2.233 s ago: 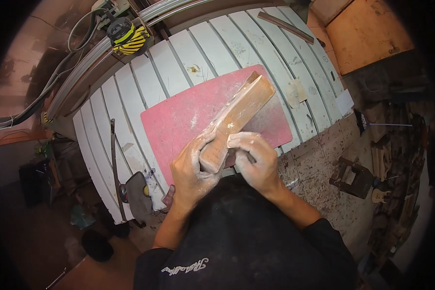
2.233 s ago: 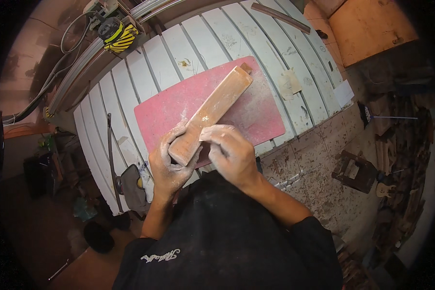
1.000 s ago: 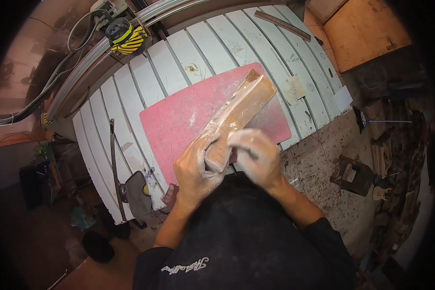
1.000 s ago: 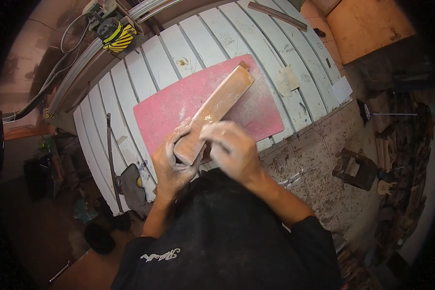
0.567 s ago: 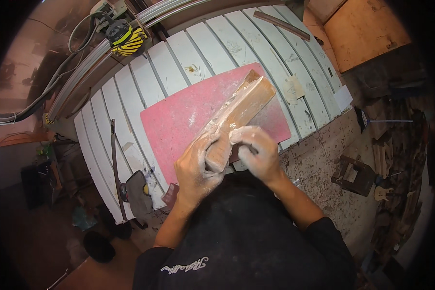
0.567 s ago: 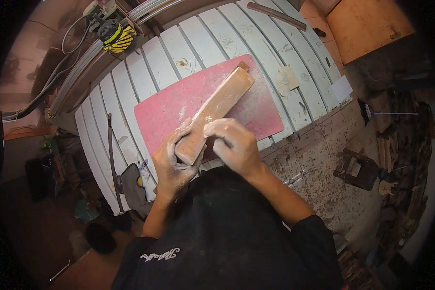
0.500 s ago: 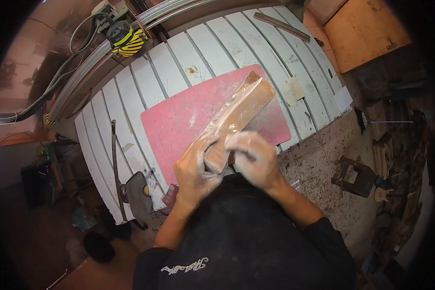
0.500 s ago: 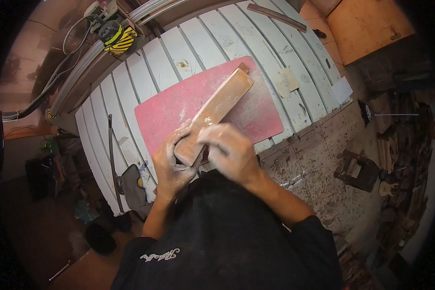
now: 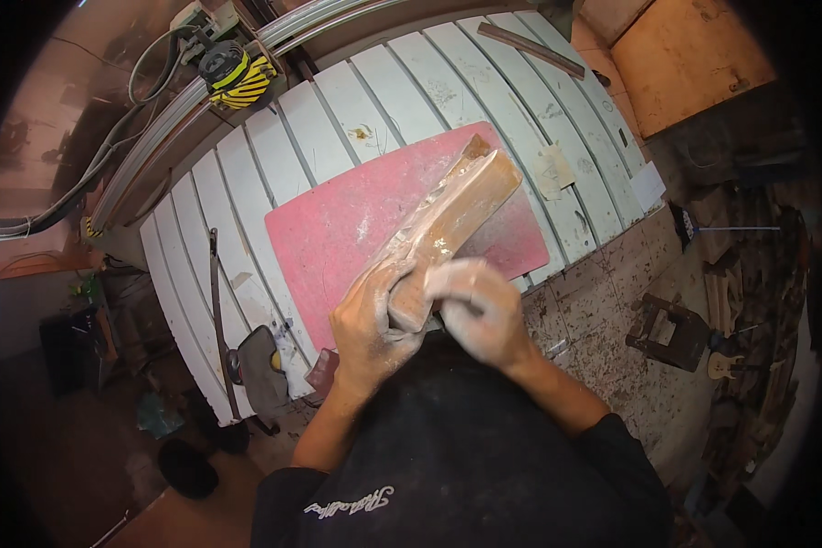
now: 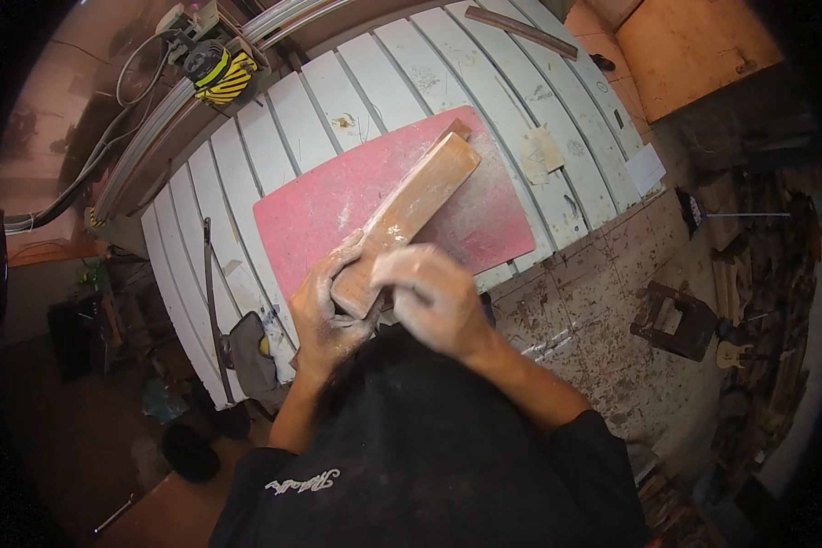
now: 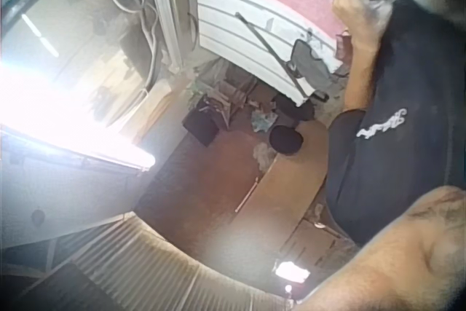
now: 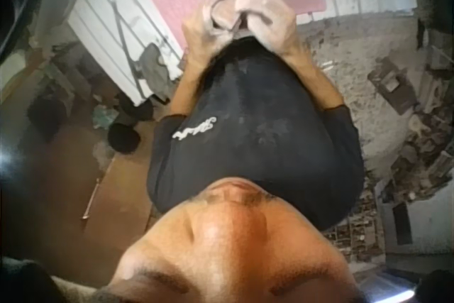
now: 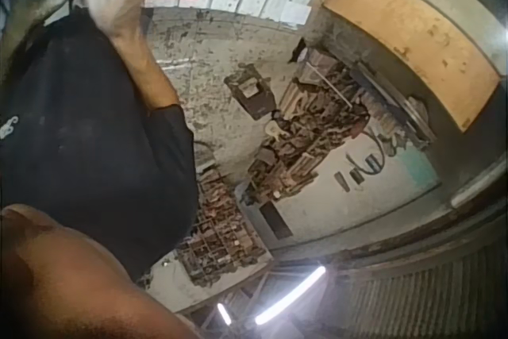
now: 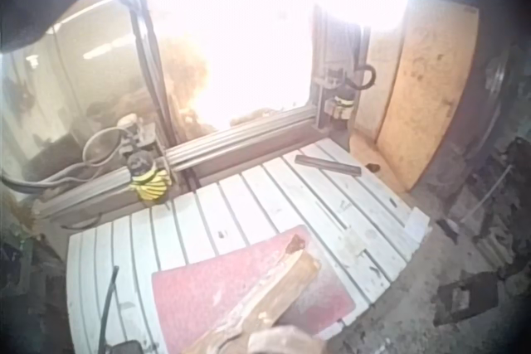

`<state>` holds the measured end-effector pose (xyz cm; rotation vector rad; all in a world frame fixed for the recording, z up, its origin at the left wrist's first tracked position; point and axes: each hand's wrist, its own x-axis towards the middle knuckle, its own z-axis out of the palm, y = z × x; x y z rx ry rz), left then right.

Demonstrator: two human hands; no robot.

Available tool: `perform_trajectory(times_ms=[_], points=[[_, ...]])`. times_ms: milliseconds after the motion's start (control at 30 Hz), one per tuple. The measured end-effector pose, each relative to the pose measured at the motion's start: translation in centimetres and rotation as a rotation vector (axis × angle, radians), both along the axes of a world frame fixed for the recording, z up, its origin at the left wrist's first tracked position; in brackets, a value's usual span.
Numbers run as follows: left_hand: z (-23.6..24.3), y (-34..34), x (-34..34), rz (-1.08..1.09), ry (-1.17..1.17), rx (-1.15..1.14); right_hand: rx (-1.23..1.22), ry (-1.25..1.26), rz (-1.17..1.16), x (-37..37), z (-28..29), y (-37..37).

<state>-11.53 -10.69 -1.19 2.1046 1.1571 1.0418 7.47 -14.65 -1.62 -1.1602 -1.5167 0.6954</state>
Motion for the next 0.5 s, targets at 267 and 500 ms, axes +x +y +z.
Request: perform_trajectory(times_ms=[267, 500], points=[[0.5, -0.1, -0.2, -0.015, -0.03, -0.03, 0.004, 0.005, -0.023, -0.7, 0.1, -0.9], [0.5, 0.1, 0.0, -0.021, -0.005, 0.014, 0.055, 0.004, -0.033, -1.1, 0.4, -0.7]])
